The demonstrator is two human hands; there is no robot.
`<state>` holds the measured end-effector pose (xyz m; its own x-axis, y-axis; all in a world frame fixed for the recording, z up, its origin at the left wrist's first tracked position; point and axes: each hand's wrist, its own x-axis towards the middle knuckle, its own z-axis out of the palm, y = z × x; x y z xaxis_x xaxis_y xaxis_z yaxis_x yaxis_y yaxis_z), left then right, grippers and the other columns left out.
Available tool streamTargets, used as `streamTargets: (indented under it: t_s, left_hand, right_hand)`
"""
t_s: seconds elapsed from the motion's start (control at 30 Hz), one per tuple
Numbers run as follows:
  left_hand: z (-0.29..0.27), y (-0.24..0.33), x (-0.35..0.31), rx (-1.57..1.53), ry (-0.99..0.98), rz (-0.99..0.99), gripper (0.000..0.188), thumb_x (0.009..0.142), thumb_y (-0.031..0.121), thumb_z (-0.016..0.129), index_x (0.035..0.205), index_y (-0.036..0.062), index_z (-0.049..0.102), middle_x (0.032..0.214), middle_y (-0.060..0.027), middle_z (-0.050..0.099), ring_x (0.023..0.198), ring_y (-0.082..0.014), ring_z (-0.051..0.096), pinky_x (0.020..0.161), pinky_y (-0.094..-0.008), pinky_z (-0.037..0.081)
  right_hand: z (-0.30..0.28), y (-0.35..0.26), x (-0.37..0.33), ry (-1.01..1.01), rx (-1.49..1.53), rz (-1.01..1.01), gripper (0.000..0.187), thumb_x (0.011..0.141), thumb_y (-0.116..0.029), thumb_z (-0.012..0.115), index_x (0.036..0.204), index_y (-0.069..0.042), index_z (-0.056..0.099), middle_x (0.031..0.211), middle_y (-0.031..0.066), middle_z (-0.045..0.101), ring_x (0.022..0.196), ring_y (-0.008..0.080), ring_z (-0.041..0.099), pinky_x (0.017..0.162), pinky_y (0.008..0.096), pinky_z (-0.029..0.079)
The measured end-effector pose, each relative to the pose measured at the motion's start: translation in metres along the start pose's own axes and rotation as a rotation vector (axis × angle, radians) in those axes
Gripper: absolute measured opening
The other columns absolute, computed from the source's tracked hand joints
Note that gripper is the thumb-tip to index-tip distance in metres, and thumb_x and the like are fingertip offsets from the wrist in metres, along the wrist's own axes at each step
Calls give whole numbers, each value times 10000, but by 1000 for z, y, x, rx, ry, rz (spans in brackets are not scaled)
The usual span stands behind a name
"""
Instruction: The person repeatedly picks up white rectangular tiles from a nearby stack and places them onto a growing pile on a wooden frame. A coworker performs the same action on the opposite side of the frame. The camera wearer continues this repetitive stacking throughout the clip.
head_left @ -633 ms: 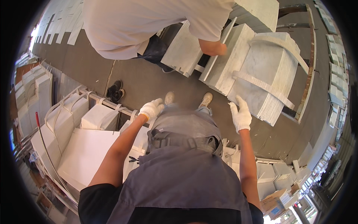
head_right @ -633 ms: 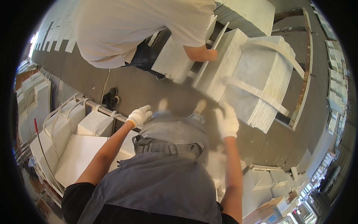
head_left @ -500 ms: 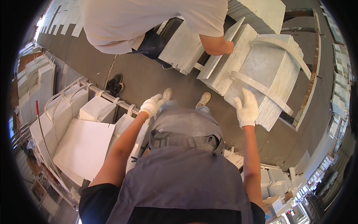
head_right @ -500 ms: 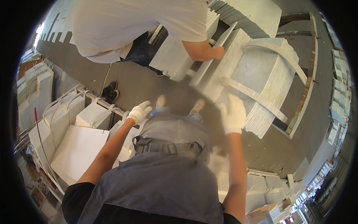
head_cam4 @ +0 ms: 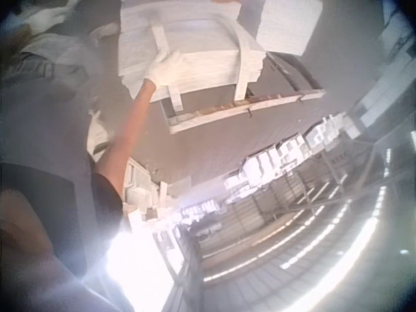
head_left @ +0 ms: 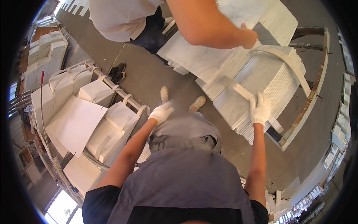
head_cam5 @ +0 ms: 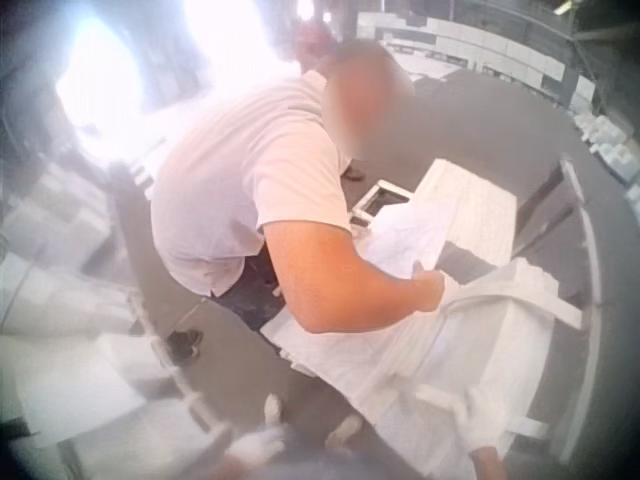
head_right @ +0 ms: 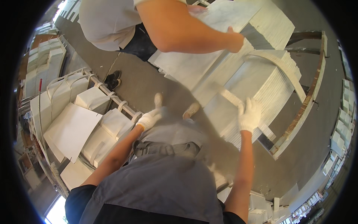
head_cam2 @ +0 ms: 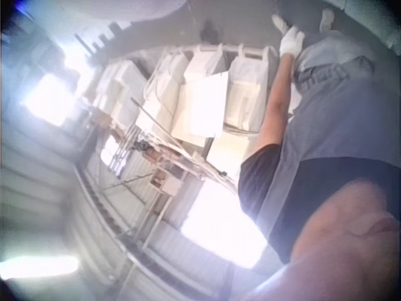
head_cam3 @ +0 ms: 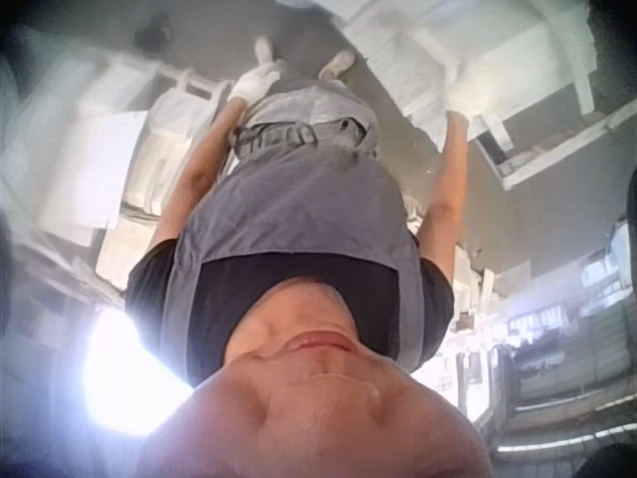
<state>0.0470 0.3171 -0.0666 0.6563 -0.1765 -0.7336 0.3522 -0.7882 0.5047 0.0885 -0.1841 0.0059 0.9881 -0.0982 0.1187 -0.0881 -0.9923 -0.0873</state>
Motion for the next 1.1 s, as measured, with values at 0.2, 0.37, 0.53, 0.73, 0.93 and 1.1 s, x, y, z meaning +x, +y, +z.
streamTargets:
  t_s: [0.2,0.37,0.53,0.73,0.93,1.1]
  left_hand:
    - [-3,15,1,11,52,-35,555,1053,474,591,1478,120,635,1399,-266,705,1355,-446,637,1127,-515,493]
    - [1,33,0,62,42,2,528,1053,466,567,1454,129,630,1385,-273,703,1331,-458,643,1110,-530,499]
    - [2,41,3,74,19,13,509,1049,463,565,1424,125,630,1344,-280,712,1299,-471,651,1093,-535,501]
    - [-9,40,3,46,-49,-89,639,1058,456,615,1588,101,586,1559,-228,636,1483,-377,569,1224,-432,434]
    - [-10,38,-5,9,-23,-82,674,1058,463,627,1574,31,581,1562,-226,634,1490,-379,562,1226,-426,433]
    - [-6,32,-4,-17,17,-106,646,1055,449,643,1542,26,610,1516,-228,670,1464,-380,586,1208,-429,450]
  right_hand:
    - [18,6,-12,130,62,-6,452,950,-279,784,1324,-31,729,1426,198,666,1365,430,580,1179,530,460]
    - [16,6,-11,189,121,-25,411,938,-252,778,1273,-17,735,1343,205,687,1276,447,608,1113,544,492]
    - [15,7,-8,267,163,-87,372,929,-242,779,1224,-22,722,1262,202,680,1187,452,614,1067,551,502]
    - [19,4,-12,277,176,-44,378,939,-239,777,1255,-43,710,1309,195,672,1242,458,605,1098,563,490]
    - [24,3,-13,316,158,-36,352,950,-233,772,1244,-47,719,1313,187,680,1276,456,601,1132,569,480]
    - [27,4,-13,321,171,-17,333,949,-232,764,1223,-45,738,1314,180,695,1292,434,614,1169,569,469]
